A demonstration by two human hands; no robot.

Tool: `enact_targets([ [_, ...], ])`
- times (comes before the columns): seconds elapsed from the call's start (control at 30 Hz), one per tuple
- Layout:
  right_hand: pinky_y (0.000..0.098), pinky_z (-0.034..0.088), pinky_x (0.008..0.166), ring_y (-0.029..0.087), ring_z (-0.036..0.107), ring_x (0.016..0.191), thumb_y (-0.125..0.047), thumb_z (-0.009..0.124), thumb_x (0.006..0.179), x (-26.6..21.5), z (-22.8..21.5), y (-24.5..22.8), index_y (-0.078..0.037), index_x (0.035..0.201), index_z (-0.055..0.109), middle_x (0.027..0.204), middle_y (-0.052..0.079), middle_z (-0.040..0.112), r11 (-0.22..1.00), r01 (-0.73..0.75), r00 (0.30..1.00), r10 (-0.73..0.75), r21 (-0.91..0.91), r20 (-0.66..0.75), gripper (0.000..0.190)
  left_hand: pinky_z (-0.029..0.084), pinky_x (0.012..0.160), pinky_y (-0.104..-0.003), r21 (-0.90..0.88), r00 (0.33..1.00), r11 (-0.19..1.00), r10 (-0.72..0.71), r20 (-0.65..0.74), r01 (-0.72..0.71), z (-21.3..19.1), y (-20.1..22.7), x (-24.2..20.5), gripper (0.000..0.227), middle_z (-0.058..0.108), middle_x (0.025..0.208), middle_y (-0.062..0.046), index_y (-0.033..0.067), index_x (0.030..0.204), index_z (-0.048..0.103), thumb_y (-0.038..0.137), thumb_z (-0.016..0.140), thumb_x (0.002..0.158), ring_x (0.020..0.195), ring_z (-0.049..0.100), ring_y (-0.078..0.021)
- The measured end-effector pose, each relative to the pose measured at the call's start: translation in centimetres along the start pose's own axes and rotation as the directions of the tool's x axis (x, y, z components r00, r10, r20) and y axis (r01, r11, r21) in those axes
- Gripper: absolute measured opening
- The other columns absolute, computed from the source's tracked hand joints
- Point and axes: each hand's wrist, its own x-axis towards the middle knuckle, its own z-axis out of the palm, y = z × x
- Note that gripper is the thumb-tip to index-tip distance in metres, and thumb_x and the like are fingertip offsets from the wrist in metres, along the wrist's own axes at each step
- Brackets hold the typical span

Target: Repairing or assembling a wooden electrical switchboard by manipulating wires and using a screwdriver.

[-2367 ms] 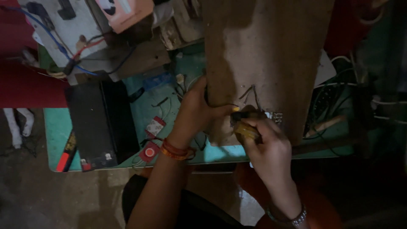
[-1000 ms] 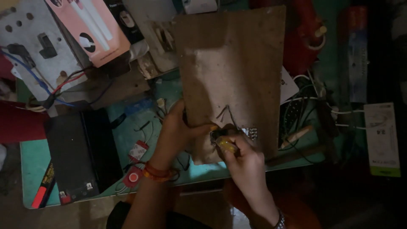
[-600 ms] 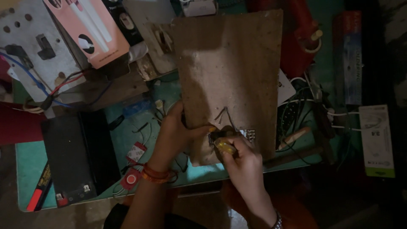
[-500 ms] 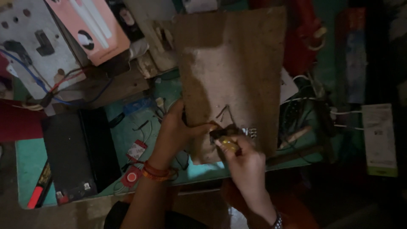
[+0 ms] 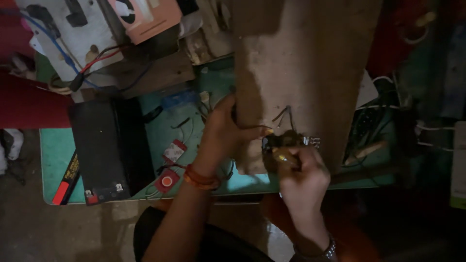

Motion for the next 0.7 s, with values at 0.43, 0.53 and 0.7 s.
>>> enact_targets([
  [0.43, 0.0301, 0.048, 0.062, 0.016, 0.055, 0.067, -0.014, 0.082, 0.091, -0.5, 0.8, 1.5, 0.002, 0.095, 0.072, 0.075, 0.012, 0.062, 0.984, -0.149, 0.989, 0.145, 0.102, 0.039, 0.02, 0.057, 0.093, -0.035, -0.024, 1.0, 1.0, -0.018, 0.003, 0.018, -0.2, 0.7, 0.0, 0.069, 0.073, 0.116, -0.014, -0.0024, 0.123, 0.064, 0.018, 0.094, 0.065, 0.105, 0.072, -0.0233],
  [0.53, 0.0265, 0.047, 0.067, 0.013, 0.055, 0.073, -0.009, 0.082, 0.09, -0.2, 0.8, 1.2, 0.002, 0.096, 0.073, 0.079, 0.008, 0.063, 0.957, -0.174, 0.984, 0.177, 0.233, 0.005, 0.015, 0.057, 0.093, -0.035, -0.033, 1.0, 0.999, -0.027, 0.004, 0.027, -0.2, 0.9, 0.0, 0.068, 0.073, 0.117, -0.014, -0.0019, 0.123, 0.064, 0.017, 0.093, 0.065, 0.107, 0.072, -0.0236],
  [0.7, 0.0235, 0.045, 0.069, 0.01, 0.056, 0.077, -0.003, 0.08, 0.089, -0.6, 0.8, 0.3, 0.002, 0.098, 0.076, 0.084, 0.004, 0.064, 0.914, -0.197, 0.978, 0.211, 0.353, 0.0, 0.011, 0.057, 0.093, -0.036, -0.049, 1.0, 0.998, -0.03, -0.009, 0.03, 0.2, 0.4, 0.0, 0.066, 0.072, 0.115, -0.014, -0.0024, 0.119, 0.064, 0.014, 0.093, 0.063, 0.106, 0.071, -0.0243],
])
